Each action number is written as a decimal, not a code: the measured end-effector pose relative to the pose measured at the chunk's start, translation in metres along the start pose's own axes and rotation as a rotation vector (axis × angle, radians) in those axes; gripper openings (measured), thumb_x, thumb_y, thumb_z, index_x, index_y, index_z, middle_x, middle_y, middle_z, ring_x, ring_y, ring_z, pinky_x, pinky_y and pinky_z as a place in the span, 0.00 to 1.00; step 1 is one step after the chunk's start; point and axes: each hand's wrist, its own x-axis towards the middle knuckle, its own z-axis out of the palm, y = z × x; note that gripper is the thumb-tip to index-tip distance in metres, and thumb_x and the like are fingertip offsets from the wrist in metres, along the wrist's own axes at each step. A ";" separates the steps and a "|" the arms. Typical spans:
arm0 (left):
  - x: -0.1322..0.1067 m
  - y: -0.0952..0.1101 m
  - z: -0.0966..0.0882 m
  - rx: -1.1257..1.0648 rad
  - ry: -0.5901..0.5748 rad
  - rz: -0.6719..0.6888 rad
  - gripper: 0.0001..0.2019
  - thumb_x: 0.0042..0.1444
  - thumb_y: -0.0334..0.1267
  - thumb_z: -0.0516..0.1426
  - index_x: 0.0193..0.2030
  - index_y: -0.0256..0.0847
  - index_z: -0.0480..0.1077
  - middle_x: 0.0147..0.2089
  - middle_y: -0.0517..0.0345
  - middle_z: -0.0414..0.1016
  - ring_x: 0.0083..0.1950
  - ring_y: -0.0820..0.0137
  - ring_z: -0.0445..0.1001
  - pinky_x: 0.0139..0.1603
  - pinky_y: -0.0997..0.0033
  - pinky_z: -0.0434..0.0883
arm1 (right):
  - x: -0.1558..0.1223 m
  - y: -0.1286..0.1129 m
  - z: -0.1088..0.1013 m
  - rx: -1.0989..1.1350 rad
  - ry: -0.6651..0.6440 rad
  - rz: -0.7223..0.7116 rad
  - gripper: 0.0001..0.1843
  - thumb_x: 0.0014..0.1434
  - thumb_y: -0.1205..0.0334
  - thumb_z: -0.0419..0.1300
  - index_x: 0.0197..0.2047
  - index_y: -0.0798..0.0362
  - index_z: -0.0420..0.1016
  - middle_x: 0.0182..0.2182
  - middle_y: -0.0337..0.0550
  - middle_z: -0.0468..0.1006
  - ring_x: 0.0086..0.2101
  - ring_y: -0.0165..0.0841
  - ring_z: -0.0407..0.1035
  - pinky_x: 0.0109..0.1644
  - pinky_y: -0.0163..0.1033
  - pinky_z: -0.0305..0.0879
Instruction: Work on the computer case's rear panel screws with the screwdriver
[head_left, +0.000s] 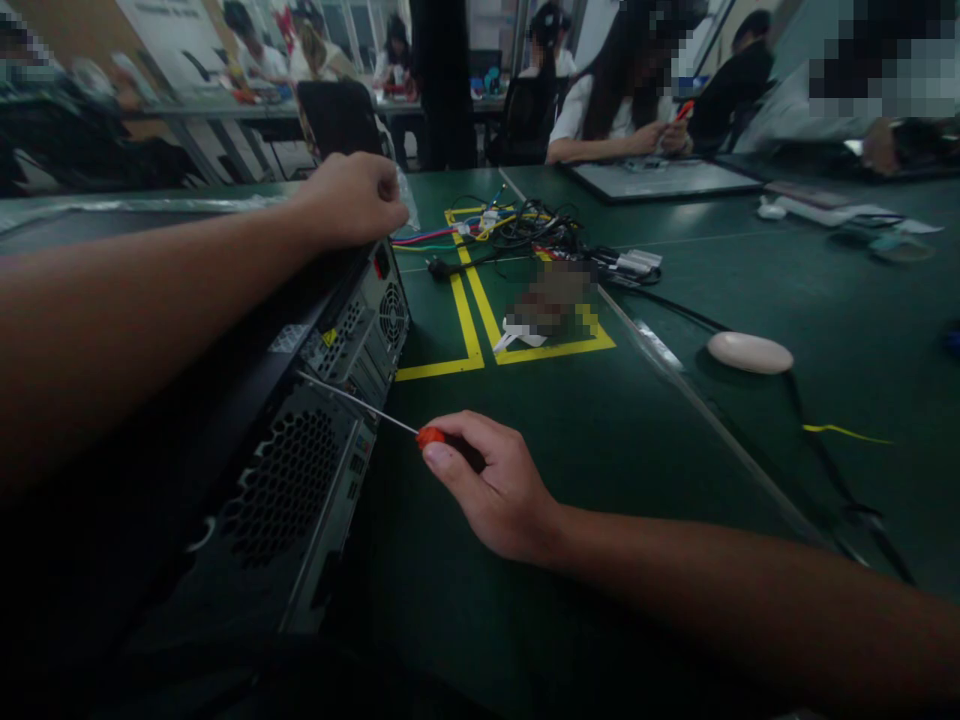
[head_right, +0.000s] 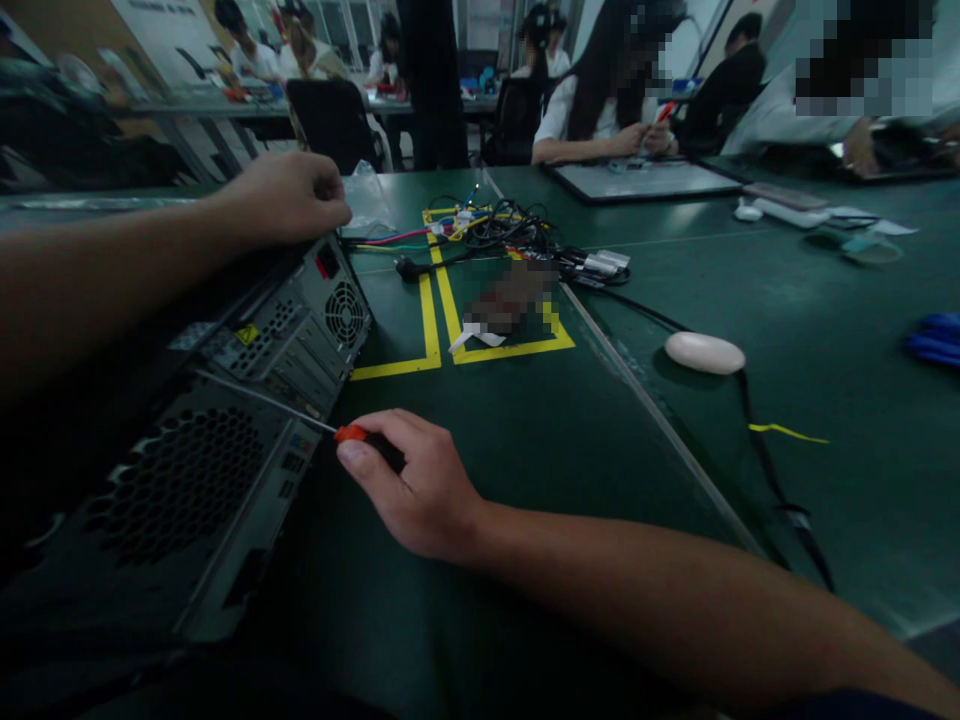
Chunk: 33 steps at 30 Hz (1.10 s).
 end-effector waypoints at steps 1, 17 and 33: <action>0.000 0.000 0.000 0.005 0.000 -0.002 0.18 0.62 0.39 0.55 0.53 0.33 0.79 0.53 0.44 0.81 0.58 0.55 0.78 0.65 0.57 0.69 | 0.000 0.000 0.000 0.018 -0.003 0.004 0.06 0.71 0.61 0.61 0.45 0.52 0.79 0.34 0.39 0.77 0.32 0.32 0.70 0.38 0.38 0.66; 0.002 0.000 0.001 0.046 -0.011 0.007 0.19 0.63 0.40 0.55 0.53 0.32 0.79 0.52 0.44 0.81 0.56 0.56 0.78 0.61 0.60 0.71 | -0.001 0.000 0.001 0.059 -0.008 0.060 0.08 0.66 0.60 0.66 0.45 0.49 0.71 0.32 0.35 0.75 0.30 0.31 0.70 0.35 0.37 0.66; 0.000 0.001 0.000 0.034 -0.007 0.004 0.18 0.63 0.40 0.55 0.52 0.33 0.78 0.51 0.46 0.80 0.56 0.57 0.77 0.64 0.59 0.70 | -0.001 0.001 0.001 0.094 -0.021 0.069 0.08 0.67 0.58 0.65 0.45 0.49 0.72 0.32 0.35 0.74 0.29 0.30 0.69 0.33 0.36 0.65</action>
